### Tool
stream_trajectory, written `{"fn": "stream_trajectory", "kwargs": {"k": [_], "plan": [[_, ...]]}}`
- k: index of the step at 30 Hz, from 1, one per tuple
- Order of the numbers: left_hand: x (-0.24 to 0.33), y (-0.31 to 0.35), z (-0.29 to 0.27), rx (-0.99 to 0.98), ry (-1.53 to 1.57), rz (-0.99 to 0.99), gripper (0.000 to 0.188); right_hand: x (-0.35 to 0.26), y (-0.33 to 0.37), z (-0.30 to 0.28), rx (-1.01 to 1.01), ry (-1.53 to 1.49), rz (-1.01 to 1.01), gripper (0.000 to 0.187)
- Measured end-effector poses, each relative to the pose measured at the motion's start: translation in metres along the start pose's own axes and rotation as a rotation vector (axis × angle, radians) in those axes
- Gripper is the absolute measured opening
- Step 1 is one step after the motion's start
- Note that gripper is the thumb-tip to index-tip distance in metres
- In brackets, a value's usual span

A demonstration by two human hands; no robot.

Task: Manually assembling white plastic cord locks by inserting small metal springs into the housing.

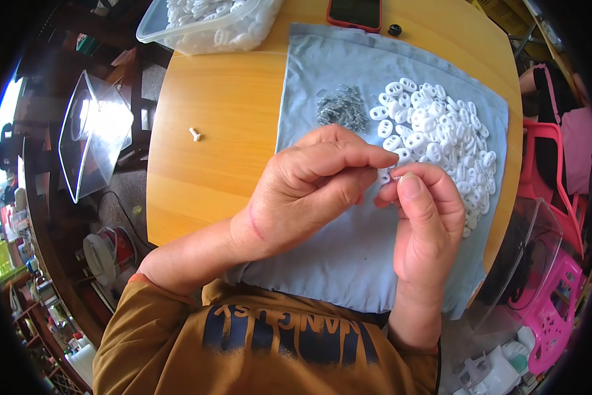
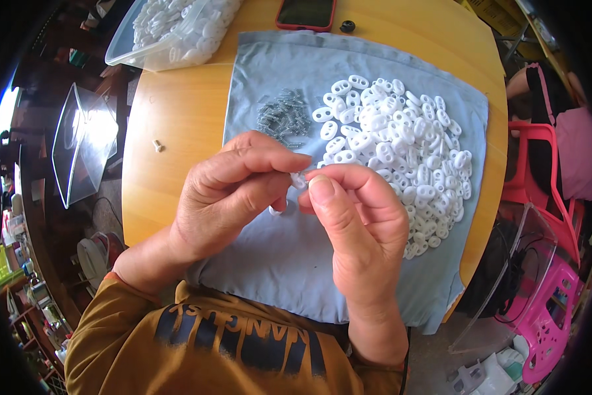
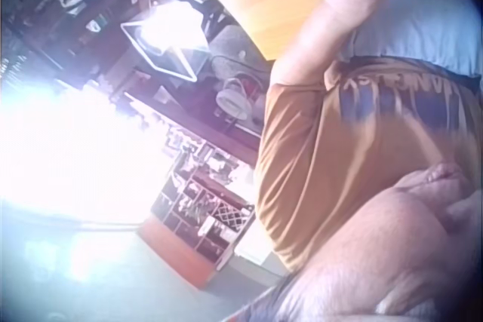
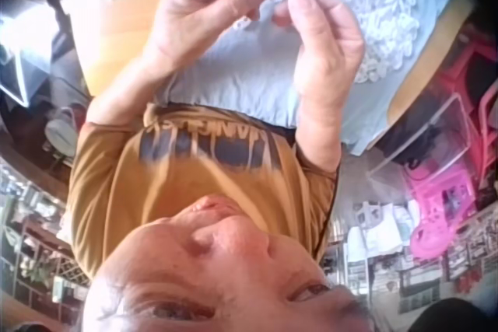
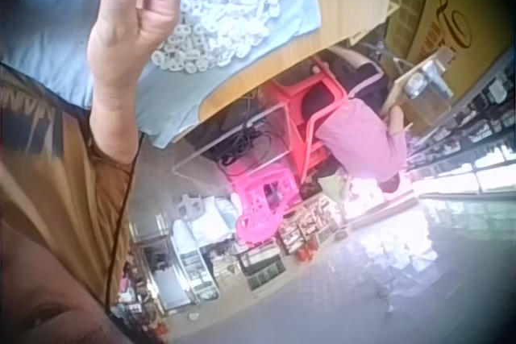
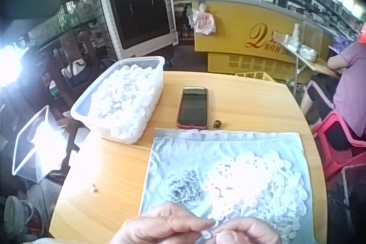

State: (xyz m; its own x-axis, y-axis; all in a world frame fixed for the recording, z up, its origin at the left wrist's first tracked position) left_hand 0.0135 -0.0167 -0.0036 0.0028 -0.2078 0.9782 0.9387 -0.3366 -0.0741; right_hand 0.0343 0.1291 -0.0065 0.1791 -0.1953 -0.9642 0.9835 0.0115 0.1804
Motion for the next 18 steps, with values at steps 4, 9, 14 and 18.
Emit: {"fn": "stream_trajectory", "kwargs": {"k": [4, 9, 14, 18], "plan": [[-0.0058, 0.0041, 0.0041, 0.118, 0.376, -0.187, 0.023, -0.0003, 0.0009, 0.0011, -0.002, 0.011, 0.015, 0.015], [-0.0053, 0.0037, 0.0008, 0.07, 0.371, -0.189, 0.017, -0.0018, 0.0007, 0.0021, 0.018, 0.011, 0.013, 0.015], [-0.0046, 0.0036, 0.0005, 0.067, 0.32, -0.157, 0.012, -0.0024, 0.0009, 0.002, 0.031, 0.019, 0.031, 0.014], [-0.0028, 0.0034, 0.0003, 0.083, 0.302, -0.151, 0.01, -0.002, 0.0015, 0.0019, 0.028, 0.026, 0.043, 0.013]]}}
Point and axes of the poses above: each hand's wrist, its own y-axis away from the middle knuckle, its own z-axis out of the palm, x = y × z, the point moved 4 cm from there along -y, towards the middle knuckle, and after that the axes turned 10 degrees about y, right-handed, at the moved point
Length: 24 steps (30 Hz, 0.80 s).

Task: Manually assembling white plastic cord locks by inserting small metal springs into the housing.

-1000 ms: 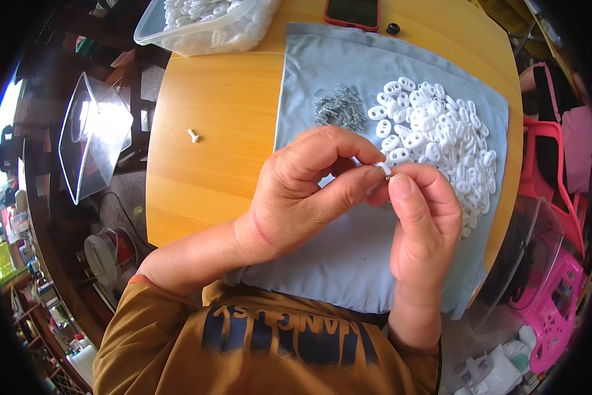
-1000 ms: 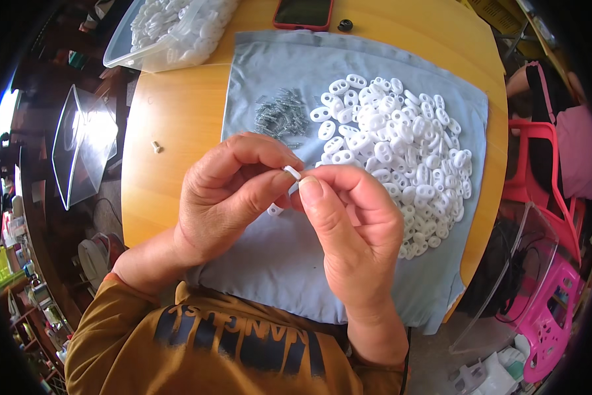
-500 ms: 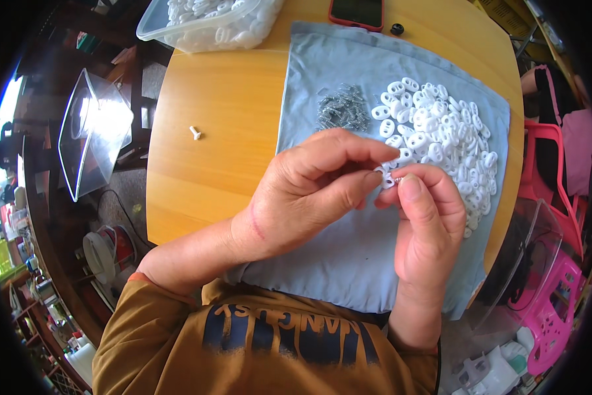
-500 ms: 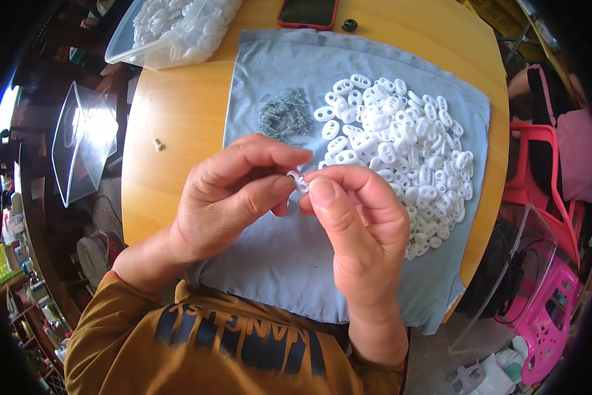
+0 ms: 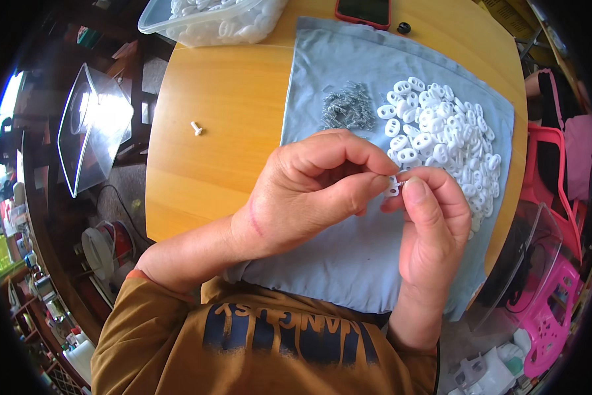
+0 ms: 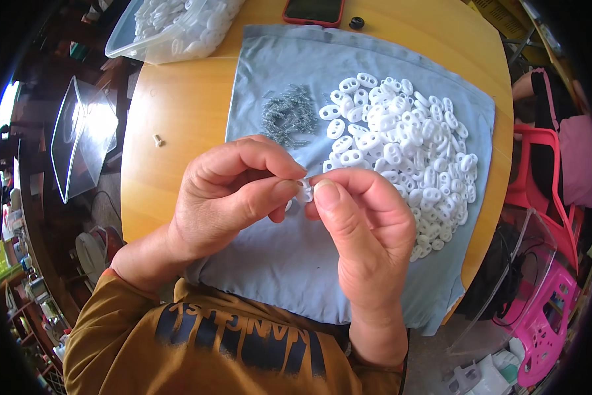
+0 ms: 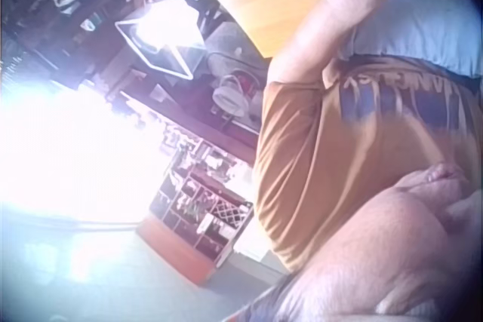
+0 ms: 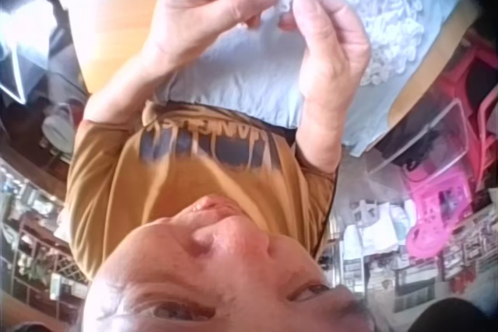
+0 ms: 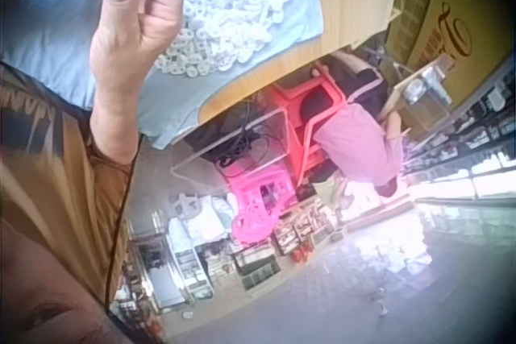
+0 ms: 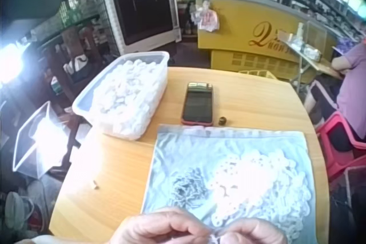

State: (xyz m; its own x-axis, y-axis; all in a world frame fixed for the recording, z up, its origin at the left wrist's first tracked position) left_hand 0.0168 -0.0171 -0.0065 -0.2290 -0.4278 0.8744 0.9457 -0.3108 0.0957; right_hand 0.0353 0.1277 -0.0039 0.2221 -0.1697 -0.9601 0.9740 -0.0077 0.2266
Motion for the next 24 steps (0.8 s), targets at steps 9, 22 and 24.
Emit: {"fn": "stream_trajectory", "kwargs": {"k": [9, 22, 24], "plan": [[0.0013, -0.0003, 0.0001, -0.002, -0.004, -0.008, 0.012, -0.0013, 0.0005, 0.0001, 0.005, 0.078, -0.034, 0.012], [-0.0013, 0.0022, 0.0008, 0.042, 0.028, -0.009, 0.012, -0.0039, 0.0026, 0.005, -0.008, 0.317, -0.271, 0.005], [-0.0033, 0.0039, 0.0023, 0.06, 0.063, -0.012, 0.012, -0.003, 0.0035, 0.0059, -0.004, 0.314, -0.252, 0.005]]}}
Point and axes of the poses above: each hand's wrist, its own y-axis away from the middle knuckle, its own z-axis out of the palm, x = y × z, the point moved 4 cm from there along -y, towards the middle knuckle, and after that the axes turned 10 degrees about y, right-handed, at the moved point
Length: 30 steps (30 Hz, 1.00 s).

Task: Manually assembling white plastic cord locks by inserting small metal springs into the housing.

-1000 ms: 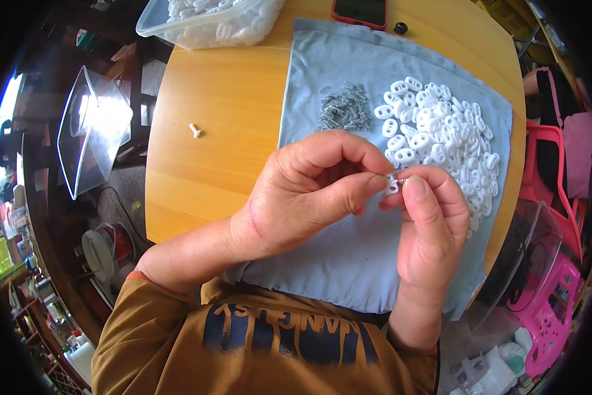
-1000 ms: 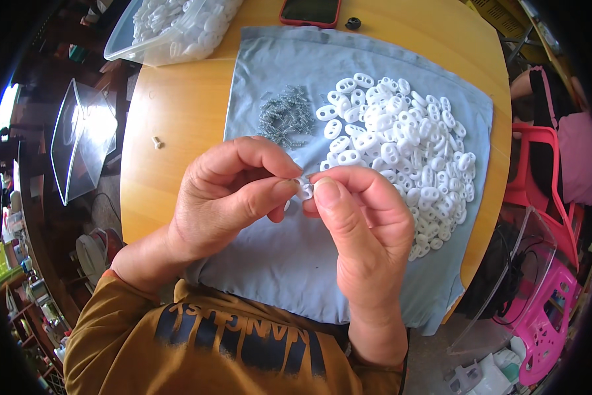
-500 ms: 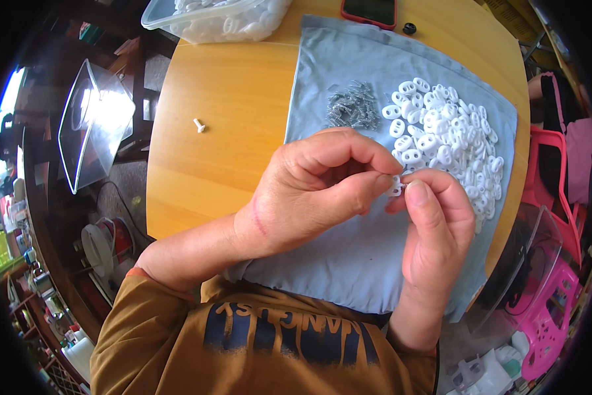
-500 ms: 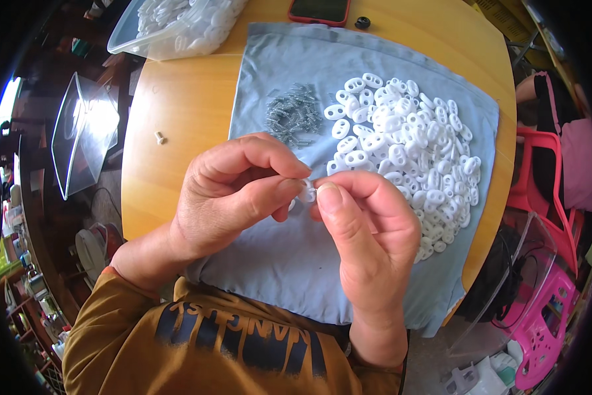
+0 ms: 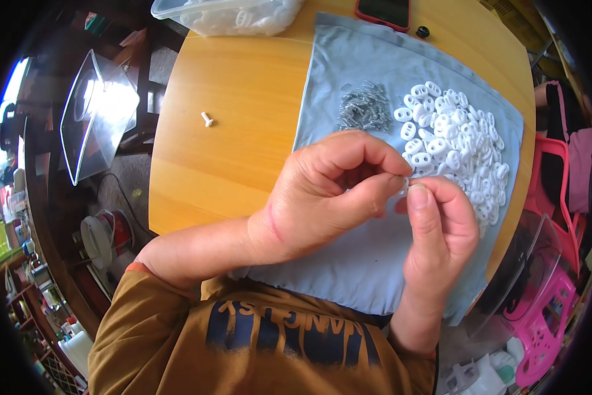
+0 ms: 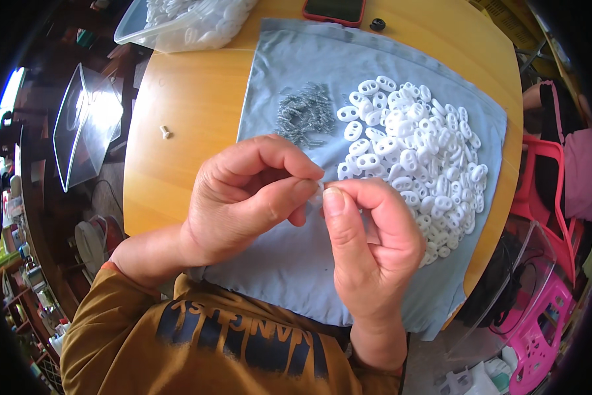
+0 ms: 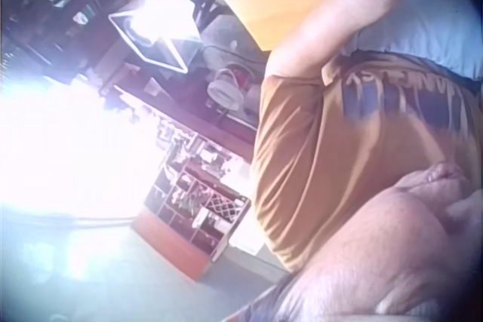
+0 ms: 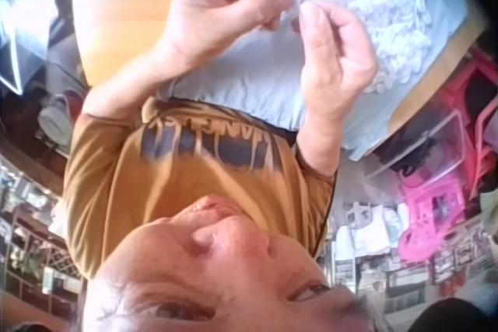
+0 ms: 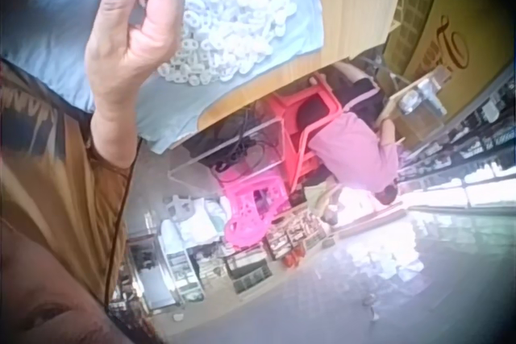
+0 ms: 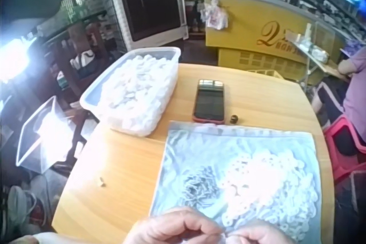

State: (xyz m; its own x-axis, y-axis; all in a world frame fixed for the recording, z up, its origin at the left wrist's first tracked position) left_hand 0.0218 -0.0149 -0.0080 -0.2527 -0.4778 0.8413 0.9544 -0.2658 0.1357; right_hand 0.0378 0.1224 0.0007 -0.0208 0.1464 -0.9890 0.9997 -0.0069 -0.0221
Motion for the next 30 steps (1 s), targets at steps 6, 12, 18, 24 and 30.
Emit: {"fn": "stream_trajectory", "kwargs": {"k": [6, 12, 18, 24, 30], "plan": [[-0.0011, 0.0005, 0.0012, 0.019, -0.003, 0.04, 0.014, 0.0058, 0.0, 0.0056, 0.04, -0.104, 0.052, 0.007], [-0.0045, 0.0005, -0.0005, 0.052, 0.114, -0.047, 0.017, 0.0049, -0.0005, 0.0028, 0.035, -0.125, 0.011, 0.009], [-0.006, -0.0017, -0.0012, -0.034, 0.032, -0.043, 0.018, 0.0031, -0.0008, 0.003, 0.034, -0.113, -0.025, 0.009], [-0.0048, 0.0005, 0.0014, 0.005, 0.09, -0.08, 0.02, 0.0022, -0.0019, 0.0022, 0.042, -0.144, -0.015, 0.01], [-0.0097, 0.0, 0.0017, -0.028, 0.174, -0.078, 0.021, 0.0036, -0.0034, 0.0007, 0.025, -0.207, 0.019, 0.011]]}}
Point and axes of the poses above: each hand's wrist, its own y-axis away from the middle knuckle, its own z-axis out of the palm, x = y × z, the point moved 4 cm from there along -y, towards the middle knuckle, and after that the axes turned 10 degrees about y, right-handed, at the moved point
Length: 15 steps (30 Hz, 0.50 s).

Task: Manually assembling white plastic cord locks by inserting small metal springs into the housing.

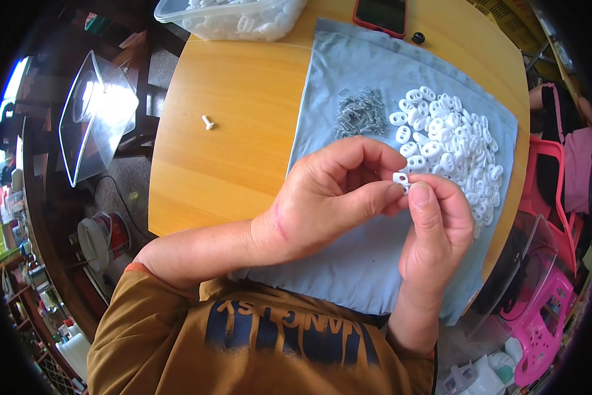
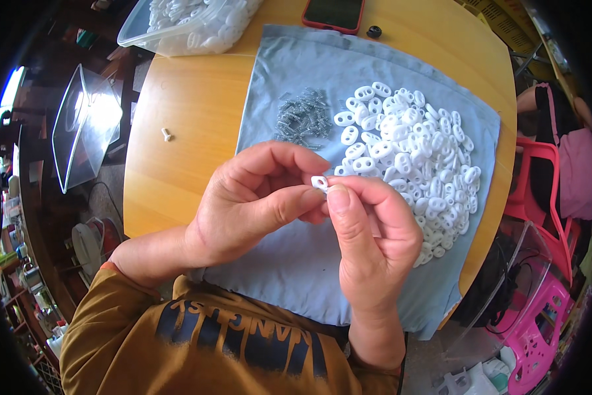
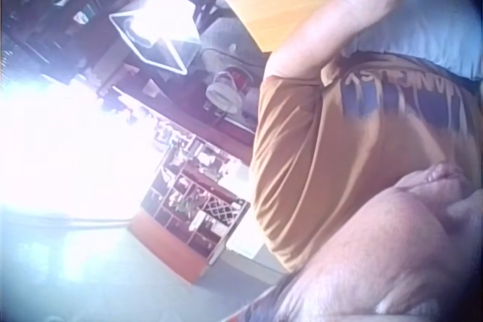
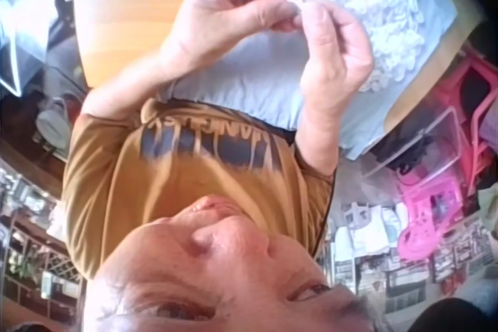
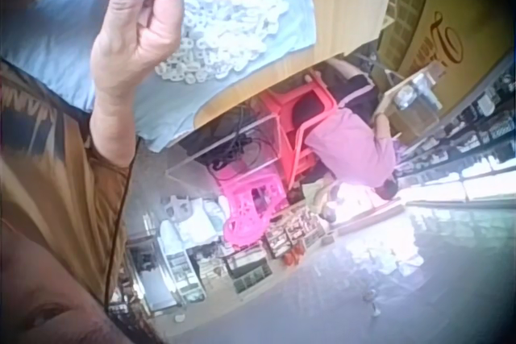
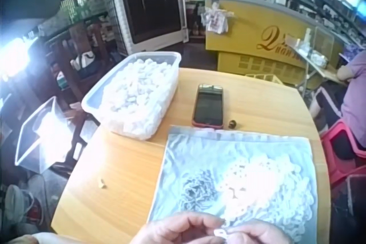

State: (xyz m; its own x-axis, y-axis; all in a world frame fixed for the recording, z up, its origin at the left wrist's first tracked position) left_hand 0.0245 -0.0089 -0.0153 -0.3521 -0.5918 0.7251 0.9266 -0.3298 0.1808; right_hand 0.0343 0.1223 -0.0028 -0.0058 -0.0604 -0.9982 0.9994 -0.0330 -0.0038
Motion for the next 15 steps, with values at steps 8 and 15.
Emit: {"fn": "stream_trajectory", "kwargs": {"k": [8, 15], "plan": [[0.005, 0.001, 0.0, -0.028, -0.084, 0.025, 0.013, 0.0, 0.001, -0.002, -0.01, 0.005, 0.012, 0.011], [0.018, 0.006, 0.006, -0.053, -0.545, 0.271, 0.016, -0.002, 0.001, -0.003, 0.011, 0.023, 0.002, 0.011]]}}
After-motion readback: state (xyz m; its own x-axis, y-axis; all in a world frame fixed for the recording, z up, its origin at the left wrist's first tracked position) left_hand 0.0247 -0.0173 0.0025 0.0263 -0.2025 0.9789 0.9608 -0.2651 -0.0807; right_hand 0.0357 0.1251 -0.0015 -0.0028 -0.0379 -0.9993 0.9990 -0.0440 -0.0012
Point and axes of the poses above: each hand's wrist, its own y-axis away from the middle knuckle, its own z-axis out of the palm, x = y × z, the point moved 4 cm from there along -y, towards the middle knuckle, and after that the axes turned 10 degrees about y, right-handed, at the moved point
